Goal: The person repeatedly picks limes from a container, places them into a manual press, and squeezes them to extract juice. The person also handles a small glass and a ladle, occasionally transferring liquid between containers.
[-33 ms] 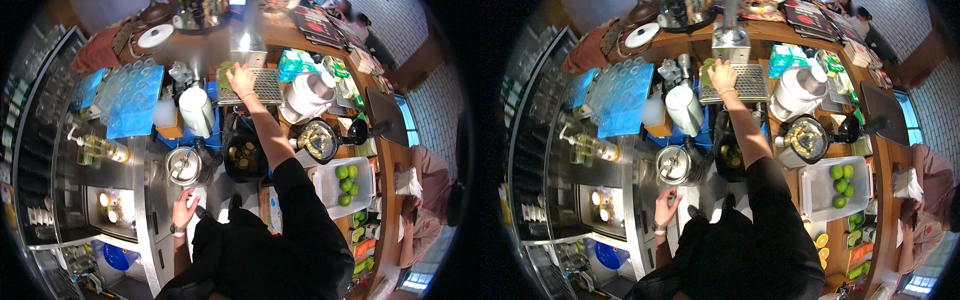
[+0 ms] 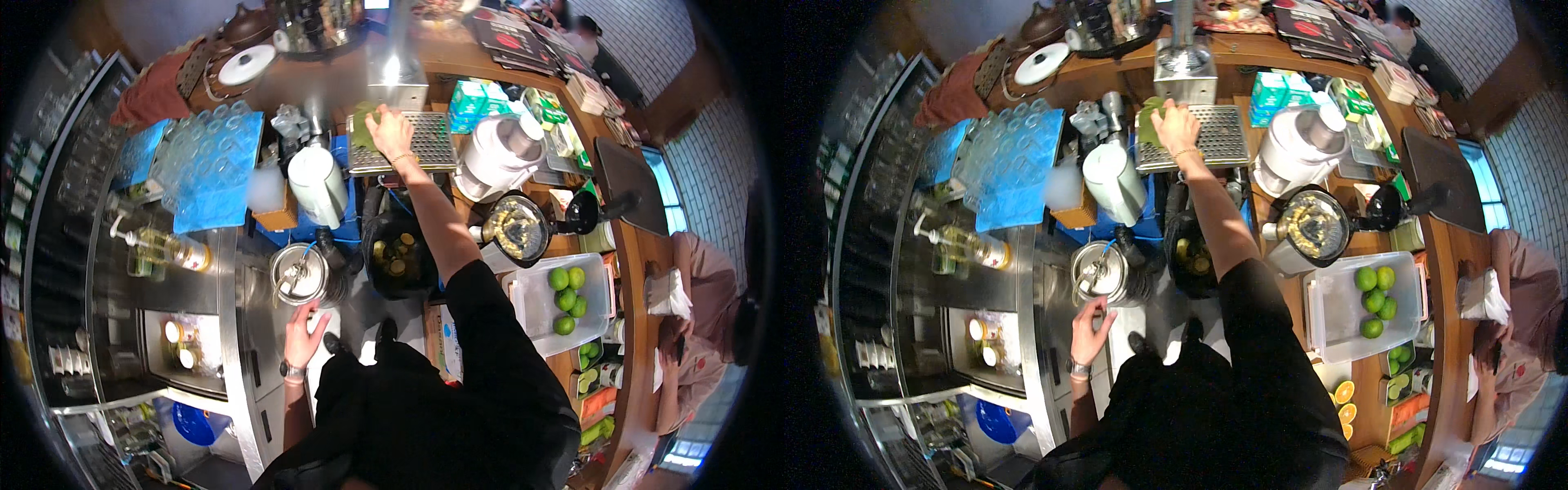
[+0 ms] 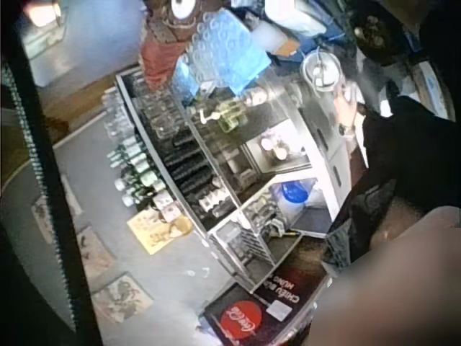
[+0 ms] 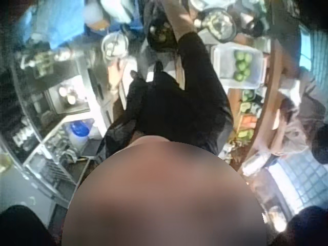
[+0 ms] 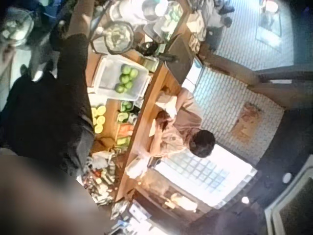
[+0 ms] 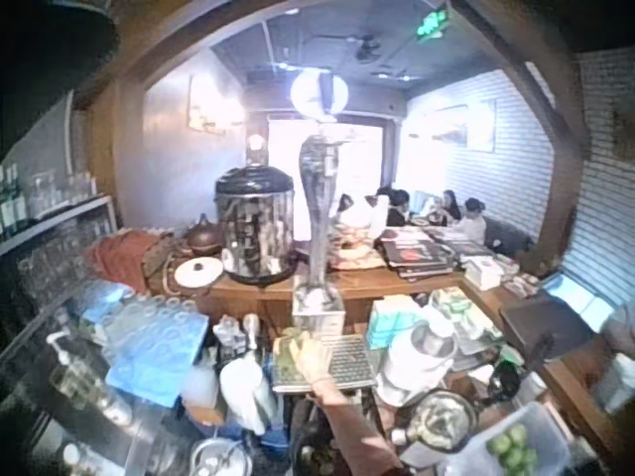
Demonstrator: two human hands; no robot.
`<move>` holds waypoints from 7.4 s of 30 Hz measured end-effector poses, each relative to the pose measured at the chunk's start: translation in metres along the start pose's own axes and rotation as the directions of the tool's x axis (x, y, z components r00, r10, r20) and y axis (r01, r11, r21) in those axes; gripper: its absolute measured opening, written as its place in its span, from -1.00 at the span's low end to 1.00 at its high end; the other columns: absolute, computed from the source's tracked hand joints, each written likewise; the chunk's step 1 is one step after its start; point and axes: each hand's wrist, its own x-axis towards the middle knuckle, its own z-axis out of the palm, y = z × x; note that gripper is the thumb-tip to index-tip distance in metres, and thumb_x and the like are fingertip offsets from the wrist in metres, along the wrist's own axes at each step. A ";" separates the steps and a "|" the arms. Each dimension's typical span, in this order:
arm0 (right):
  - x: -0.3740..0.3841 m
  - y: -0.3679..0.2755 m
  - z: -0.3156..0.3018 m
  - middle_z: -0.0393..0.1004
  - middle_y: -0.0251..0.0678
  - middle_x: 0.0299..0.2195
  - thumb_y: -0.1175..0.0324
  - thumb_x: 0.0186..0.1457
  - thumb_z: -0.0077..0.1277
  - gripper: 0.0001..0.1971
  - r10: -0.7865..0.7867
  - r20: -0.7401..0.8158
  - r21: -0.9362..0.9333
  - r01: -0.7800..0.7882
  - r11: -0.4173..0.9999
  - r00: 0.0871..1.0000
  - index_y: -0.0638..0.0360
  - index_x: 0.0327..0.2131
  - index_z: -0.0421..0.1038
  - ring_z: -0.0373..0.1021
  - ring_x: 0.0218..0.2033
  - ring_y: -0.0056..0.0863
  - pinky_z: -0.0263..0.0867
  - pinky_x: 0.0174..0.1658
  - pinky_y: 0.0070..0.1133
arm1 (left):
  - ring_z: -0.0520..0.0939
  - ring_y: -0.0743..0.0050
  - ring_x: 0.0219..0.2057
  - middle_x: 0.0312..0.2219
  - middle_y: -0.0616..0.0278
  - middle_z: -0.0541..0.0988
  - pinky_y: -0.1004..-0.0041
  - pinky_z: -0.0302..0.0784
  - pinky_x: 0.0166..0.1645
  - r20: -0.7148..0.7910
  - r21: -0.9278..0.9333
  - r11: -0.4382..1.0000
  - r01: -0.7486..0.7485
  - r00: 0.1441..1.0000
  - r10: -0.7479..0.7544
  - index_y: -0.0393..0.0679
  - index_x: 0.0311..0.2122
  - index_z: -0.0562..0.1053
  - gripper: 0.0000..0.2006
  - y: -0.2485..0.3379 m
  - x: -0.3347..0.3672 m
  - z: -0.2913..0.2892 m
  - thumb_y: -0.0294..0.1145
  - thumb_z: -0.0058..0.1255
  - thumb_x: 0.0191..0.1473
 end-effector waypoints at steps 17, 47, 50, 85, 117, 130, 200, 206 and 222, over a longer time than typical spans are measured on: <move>-0.152 -0.010 -0.121 0.27 -0.07 0.18 0.14 0.38 -0.44 -0.49 -0.144 0.086 0.954 -0.040 0.298 0.986 0.34 0.16 0.25 0.21 0.21 -0.27 0.19 0.18 -0.44 | 0.48 0.53 -0.21 -0.27 0.30 0.52 0.47 0.37 -0.02 -0.410 -0.744 0.580 -0.332 0.912 -0.004 -0.24 -0.18 0.47 -0.81 0.181 0.289 0.071 -0.34 0.06 0.20; -0.598 0.310 -0.288 0.46 -0.06 -0.02 -0.15 -0.34 0.33 -0.08 0.853 -0.401 -0.605 -0.796 0.027 0.334 0.09 0.12 0.30 0.16 0.18 0.03 0.03 0.21 -0.12 | 0.37 0.02 0.15 0.13 -0.05 0.37 0.14 0.25 0.24 -0.111 0.219 0.550 -0.806 0.540 0.834 -0.24 0.20 0.28 -0.34 0.182 0.282 0.105 -0.10 0.19 0.08; -0.595 0.336 -0.299 0.48 -0.04 -0.05 -0.20 -0.38 0.32 -0.08 0.951 -0.198 -0.603 -0.794 0.073 0.238 0.12 0.06 0.34 0.20 0.15 0.00 0.05 0.19 -0.12 | 0.40 0.03 0.12 0.11 -0.05 0.38 0.15 0.31 0.21 -0.032 0.098 0.505 -0.858 0.504 0.863 -0.25 0.19 0.28 -0.37 0.198 0.243 0.121 -0.23 0.21 0.06; -0.137 0.243 -0.390 0.50 0.03 -0.06 -0.20 0.12 0.00 -0.30 0.375 -0.741 0.203 -0.347 0.916 0.557 0.26 0.07 0.35 0.41 0.04 -0.18 0.26 0.10 -0.42 | 0.48 -0.03 -0.01 -0.11 -0.11 0.52 0.21 0.34 0.15 0.367 -0.361 0.498 -0.788 0.371 0.853 -0.23 0.01 0.42 -0.24 0.280 0.242 0.284 0.02 0.40 -0.28; -0.179 0.153 -0.153 0.51 -0.14 -0.16 0.19 -0.30 0.30 -0.42 -0.058 -0.482 0.024 0.079 0.997 0.874 0.17 -0.11 0.45 0.41 -0.08 -0.07 0.31 -0.01 -0.29 | 0.44 -0.05 0.06 -0.01 -0.04 0.48 0.22 0.30 0.16 0.385 -0.345 0.575 -0.742 0.446 0.808 -0.16 0.13 0.33 -0.56 0.300 0.246 0.232 -0.12 -0.13 0.25; -0.193 0.177 -0.129 0.52 -0.11 -0.13 0.17 -0.35 0.31 -0.39 -0.116 -0.456 -0.004 0.128 0.992 0.883 0.23 -0.13 0.48 0.41 -0.03 -0.05 0.26 0.10 -0.25 | 0.45 -0.02 0.09 0.02 -0.05 0.47 0.25 0.31 0.17 0.481 -0.358 0.695 -0.623 0.515 0.710 -0.16 0.14 0.32 -0.53 0.292 0.249 0.232 -0.04 -0.22 0.29; -0.104 0.233 -0.359 0.44 -0.33 -0.55 0.26 0.22 -0.13 -0.68 0.451 -0.439 0.790 0.095 0.606 0.777 0.27 -0.52 0.41 0.32 -0.54 -0.60 0.26 -0.39 -0.63 | 0.46 0.43 0.06 0.13 0.14 0.37 0.39 0.47 0.11 0.670 -0.722 0.221 0.656 0.583 0.459 -0.18 0.19 0.26 -0.44 0.248 0.269 0.236 0.07 -0.23 0.30; -0.118 0.260 -0.389 0.57 -0.19 -0.39 0.00 0.27 -0.19 -0.51 0.528 -0.490 0.656 -0.105 0.747 0.694 0.32 -0.30 0.48 0.48 -0.39 -0.53 0.36 -0.27 -0.59 | 0.46 0.27 0.08 0.09 0.11 0.38 0.18 0.40 0.19 0.656 -0.742 0.198 0.641 0.633 0.410 -0.11 0.27 0.14 -0.40 0.151 0.275 0.230 0.05 -0.14 0.26; -0.564 0.263 -0.324 0.45 -0.16 -0.06 0.05 -0.31 0.39 -0.20 0.885 -0.042 -0.756 -0.594 0.276 0.464 0.05 0.07 0.32 0.36 0.00 -0.22 0.29 0.06 -0.26 | 0.40 0.72 -0.50 -0.48 0.43 0.44 0.62 0.25 -0.46 0.728 -0.149 0.691 0.707 0.551 -0.408 -0.12 -0.18 0.47 -0.49 -0.163 0.203 0.177 0.20 0.03 0.11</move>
